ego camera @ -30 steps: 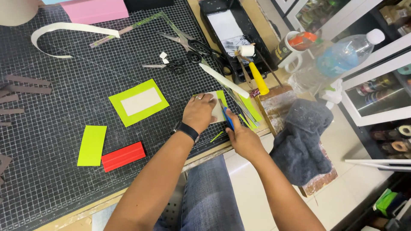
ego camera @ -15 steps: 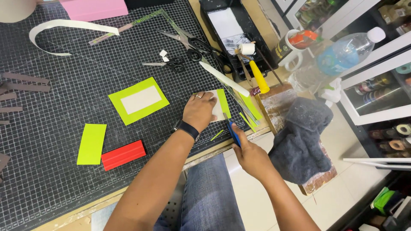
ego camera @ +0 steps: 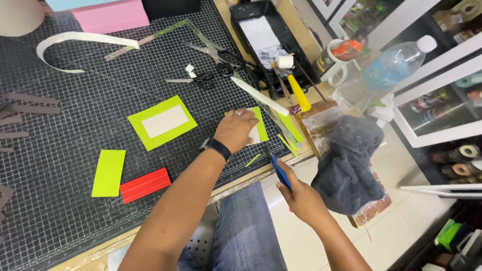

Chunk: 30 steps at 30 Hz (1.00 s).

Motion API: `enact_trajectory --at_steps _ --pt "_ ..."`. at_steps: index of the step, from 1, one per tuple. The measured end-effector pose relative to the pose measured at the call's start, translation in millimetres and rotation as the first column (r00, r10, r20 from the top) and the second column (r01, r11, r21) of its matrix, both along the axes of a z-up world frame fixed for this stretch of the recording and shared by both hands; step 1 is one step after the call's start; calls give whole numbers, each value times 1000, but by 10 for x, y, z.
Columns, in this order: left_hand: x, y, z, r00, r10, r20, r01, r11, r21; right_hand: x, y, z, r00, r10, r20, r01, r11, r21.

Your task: Cutting rectangular shapes out of cardstock using a utility knife on a cutting mat

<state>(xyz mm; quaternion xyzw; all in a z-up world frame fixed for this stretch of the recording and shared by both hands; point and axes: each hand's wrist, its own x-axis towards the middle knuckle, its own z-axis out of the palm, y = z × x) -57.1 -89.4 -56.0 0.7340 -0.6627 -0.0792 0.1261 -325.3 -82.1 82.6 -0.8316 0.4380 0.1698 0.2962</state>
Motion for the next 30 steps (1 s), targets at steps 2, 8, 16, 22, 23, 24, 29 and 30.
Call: enact_trajectory --at_steps 2,8,16,22,23,24,29,30 --pt "57 91 156 999 -29 -46 31 999 40 -25 58 65 993 -101 63 98 994 50" --pt "-17 277 225 977 114 178 -115 993 -4 -108 138 -21 916 -322 238 263 932 248" --pt "-316 708 377 889 397 230 -397 916 -46 44 65 -116 875 -392 285 308 903 300" --pt "-223 665 111 947 306 100 -301 951 -66 330 -31 -125 920 -234 316 194 969 152" --pt "-191 659 116 940 339 42 -332 936 -118 354 -62 -147 930 -204 306 169 976 136" --pt "-176 658 116 932 363 -20 -361 918 -164 364 -83 -170 940 -177 292 147 981 123" --pt "-146 658 376 912 410 0 -404 898 -173 468 -174 -82 962 -84 259 75 996 42" --pt "-127 612 400 925 380 -32 -381 918 -109 505 -222 -95 965 -33 260 36 999 -5"
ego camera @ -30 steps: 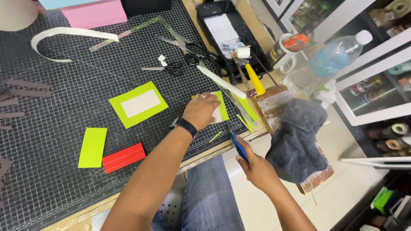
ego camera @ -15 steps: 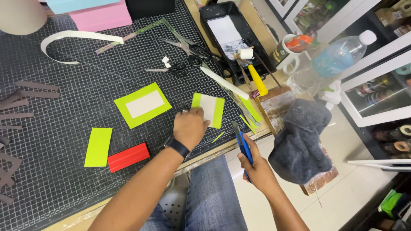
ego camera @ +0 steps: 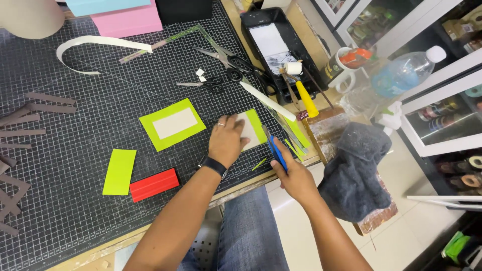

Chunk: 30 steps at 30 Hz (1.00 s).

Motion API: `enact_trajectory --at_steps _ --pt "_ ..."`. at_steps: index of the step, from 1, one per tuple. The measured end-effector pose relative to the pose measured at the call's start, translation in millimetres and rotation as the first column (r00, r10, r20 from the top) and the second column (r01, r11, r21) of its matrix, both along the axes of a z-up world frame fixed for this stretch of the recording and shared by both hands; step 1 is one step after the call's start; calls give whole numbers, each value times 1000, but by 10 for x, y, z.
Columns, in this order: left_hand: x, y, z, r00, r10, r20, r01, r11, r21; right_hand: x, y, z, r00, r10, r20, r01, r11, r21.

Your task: Cutting rectangular shapes out of cardstock using a utility knife on a cutting mat

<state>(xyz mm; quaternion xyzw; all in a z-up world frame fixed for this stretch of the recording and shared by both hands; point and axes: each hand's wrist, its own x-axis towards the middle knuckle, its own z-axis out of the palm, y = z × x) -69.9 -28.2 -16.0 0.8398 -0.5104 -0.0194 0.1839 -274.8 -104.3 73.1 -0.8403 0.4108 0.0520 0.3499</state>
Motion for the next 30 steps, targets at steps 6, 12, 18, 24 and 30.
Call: enact_trajectory --at_steps 6,12,18,24,30 --pt "17 -164 -125 988 -150 -21 151 983 103 296 -155 -126 991 133 7 -130 972 -194" --pt "105 -165 -104 979 -176 -103 191 969 159 441 -245 -259 983 177 -43 -182 952 -245" --pt "66 -193 -141 986 -157 -59 165 973 164 473 -277 -293 979 193 -62 -203 947 -250" --pt "77 -224 -167 986 -155 -57 163 969 185 475 -258 -237 974 224 -45 -228 943 -241" --pt "81 -221 -155 986 -156 -62 165 967 196 490 -298 -239 953 280 -114 -299 928 -221"
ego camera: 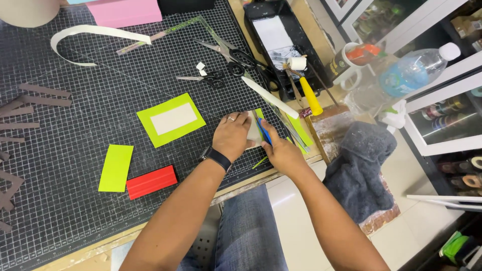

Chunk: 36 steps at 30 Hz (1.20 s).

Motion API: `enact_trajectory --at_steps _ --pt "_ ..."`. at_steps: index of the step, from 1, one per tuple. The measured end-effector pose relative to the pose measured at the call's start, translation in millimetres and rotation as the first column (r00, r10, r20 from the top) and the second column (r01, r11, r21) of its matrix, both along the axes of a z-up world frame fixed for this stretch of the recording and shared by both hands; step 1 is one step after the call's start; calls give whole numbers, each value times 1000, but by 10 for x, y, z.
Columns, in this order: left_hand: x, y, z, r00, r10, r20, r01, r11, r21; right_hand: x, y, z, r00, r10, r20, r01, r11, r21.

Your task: Cutting rectangular shapes out of cardstock using a utility knife on a cutting mat

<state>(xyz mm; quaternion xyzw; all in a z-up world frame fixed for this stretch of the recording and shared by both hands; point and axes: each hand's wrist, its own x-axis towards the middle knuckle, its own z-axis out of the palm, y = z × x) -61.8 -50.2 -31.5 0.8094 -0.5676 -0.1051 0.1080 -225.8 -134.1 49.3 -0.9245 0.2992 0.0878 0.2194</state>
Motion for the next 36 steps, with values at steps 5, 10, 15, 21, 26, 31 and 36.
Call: enact_trajectory --at_steps 5,10,15,21,26,31,36 --pt "-6 -11 -21 1000 9 18 -9 1000 -12 -39 14 54 1000 17 -19 -16 1000 23" --pt "-24 -6 -7 1000 2 15 -2 1000 0 -188 86 54 1000 3 -9 -3 999 51" --pt "-16 -11 -5 1000 11 3 -12 1000 12 -283 68 -55 1000 21 -22 -20 998 54" --pt "-18 -3 61 999 20 -26 -19 999 36 -441 152 75 996 -3 -93 10 997 80" --pt "-29 12 100 1000 16 -22 -15 999 42 -508 243 190 993 -17 -113 29 994 102" --pt "-15 2 106 1000 16 -25 -15 999 53 -587 279 194 988 -21 -155 36 995 94" --pt "-26 4 117 1000 18 -15 -17 998 65 -650 344 265 984 -32 -174 46 996 77"
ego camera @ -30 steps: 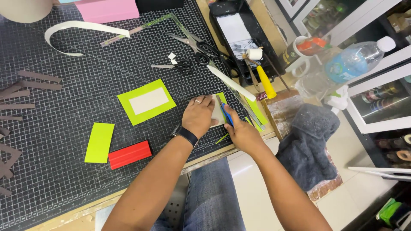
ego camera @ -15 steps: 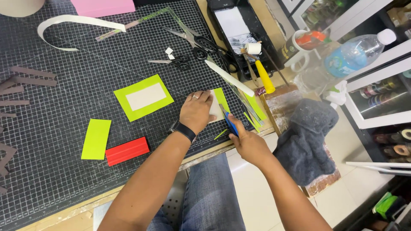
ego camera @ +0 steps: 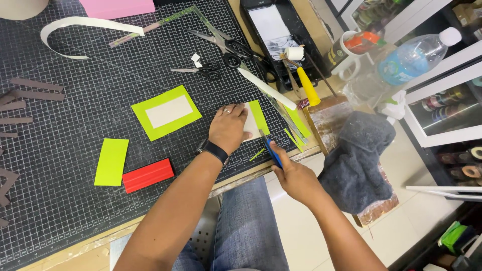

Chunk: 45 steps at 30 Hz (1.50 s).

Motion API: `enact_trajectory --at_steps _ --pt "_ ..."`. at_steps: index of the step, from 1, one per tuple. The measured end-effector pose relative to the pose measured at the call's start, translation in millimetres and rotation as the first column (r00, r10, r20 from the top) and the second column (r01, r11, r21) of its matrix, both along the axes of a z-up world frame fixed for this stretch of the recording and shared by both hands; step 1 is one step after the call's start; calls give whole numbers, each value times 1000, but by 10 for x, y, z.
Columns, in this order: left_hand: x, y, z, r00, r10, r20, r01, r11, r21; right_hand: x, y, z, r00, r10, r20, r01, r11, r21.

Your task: Cutting rectangular shapes out of cardstock using a utility knife on a cutting mat

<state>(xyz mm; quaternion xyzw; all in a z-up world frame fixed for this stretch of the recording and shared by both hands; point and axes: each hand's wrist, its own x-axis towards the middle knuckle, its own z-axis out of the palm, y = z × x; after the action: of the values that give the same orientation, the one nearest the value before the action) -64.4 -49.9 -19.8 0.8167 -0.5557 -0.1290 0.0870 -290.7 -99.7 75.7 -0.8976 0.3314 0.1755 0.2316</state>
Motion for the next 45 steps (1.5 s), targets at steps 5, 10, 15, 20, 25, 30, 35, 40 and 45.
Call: enact_trajectory --at_steps 5,10,15,20,25,30,35,40,45 --pt "5 16 24 1000 0 -15 0 1000 -4 -98 36 6 1000 -1 -4 1 1000 0" --pt "8 3 13 1000 0 -16 0 1000 -6 -175 67 28 999 4 -42 -4 1000 -5" --pt "27 22 17 1000 -7 -6 7 1000 -19 -225 14 108 998 -13 -57 13 1000 -7" --pt "33 17 20 1000 -10 -18 10 1000 -11 60 -124 211 996 -73 55 76 996 -56" --pt "21 17 -5 1000 -2 -8 1 1000 -26 249 -181 -182 987 -25 157 44 992 -119" --pt "-5 -20 -19 1000 6 -7 -6 1000 -25 292 -232 -40 980 -102 173 128 981 -144" --pt "3 -23 -24 1000 6 -8 -6 1000 -4 521 -293 -291 973 -8 232 39 990 -132" --pt "-6 -10 -16 1000 12 -8 -12 1000 4 621 -360 -380 974 28 223 5 990 -144" --pt "5 -14 -79 1000 7 -5 -7 999 -36 600 -326 -320 971 -2 241 25 995 -94"
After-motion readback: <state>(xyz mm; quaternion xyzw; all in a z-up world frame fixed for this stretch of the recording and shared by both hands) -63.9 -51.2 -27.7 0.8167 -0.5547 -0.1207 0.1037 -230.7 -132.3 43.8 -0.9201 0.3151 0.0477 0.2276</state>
